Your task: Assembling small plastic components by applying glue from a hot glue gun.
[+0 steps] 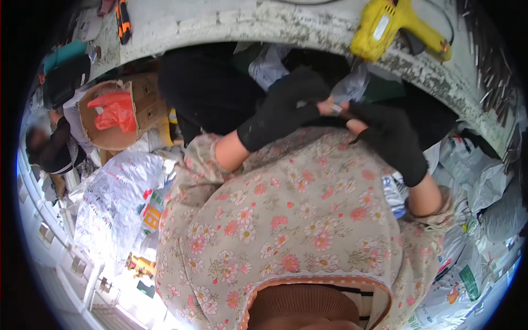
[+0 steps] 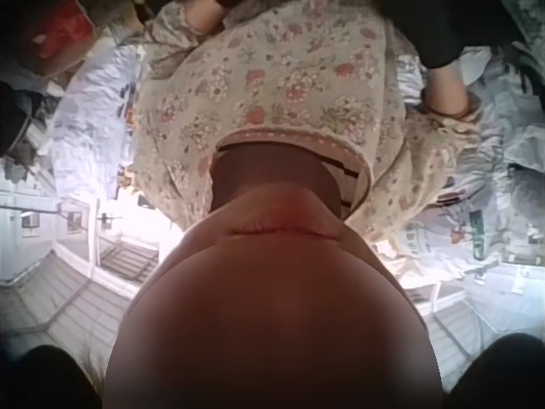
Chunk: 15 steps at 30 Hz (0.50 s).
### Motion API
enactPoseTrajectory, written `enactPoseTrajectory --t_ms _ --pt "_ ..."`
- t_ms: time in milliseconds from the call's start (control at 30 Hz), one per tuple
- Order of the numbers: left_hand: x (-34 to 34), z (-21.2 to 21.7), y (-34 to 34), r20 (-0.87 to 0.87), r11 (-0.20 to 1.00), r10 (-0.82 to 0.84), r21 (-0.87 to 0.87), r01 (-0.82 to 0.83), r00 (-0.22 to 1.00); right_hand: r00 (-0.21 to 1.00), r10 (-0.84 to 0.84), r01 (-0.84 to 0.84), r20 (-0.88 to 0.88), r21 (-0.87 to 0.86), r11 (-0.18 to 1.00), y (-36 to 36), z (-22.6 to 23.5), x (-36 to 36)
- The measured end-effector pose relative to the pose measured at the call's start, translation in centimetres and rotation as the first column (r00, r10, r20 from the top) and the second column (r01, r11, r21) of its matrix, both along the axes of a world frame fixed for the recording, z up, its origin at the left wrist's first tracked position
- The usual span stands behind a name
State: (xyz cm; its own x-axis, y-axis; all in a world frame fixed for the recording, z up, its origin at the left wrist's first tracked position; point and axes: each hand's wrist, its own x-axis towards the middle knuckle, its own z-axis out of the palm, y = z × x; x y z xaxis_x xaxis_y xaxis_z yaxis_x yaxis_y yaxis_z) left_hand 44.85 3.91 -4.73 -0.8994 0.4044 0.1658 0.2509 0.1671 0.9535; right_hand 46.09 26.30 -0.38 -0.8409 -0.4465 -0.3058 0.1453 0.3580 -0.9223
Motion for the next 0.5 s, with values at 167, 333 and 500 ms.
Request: enactPoseTrajectory --t_ms 167,333,500 --pt "-0.3 1.8 -0.6 -0.489 0.880 -0.004 -0.416 -0.230 0.872 0.984 0.154 -0.132 -0.094 0.211 0.969 -1.3 -8.3 -0.4" --pt "-5.1 2.9 0.0 -0.294 0.888 0.258 -0.303 -0.346 0.920 0.883 0.334 -0.229 -0.329 0.320 0.920 -4.2 -22.6 -3.2" --pt "-13.6 2.3 2.2 -0.437 0.828 0.216 -0.392 -0.401 0.873 0.561 0.759 -0.213 -0.330 0.829 0.517 -5.5 -34.1 -3.9"
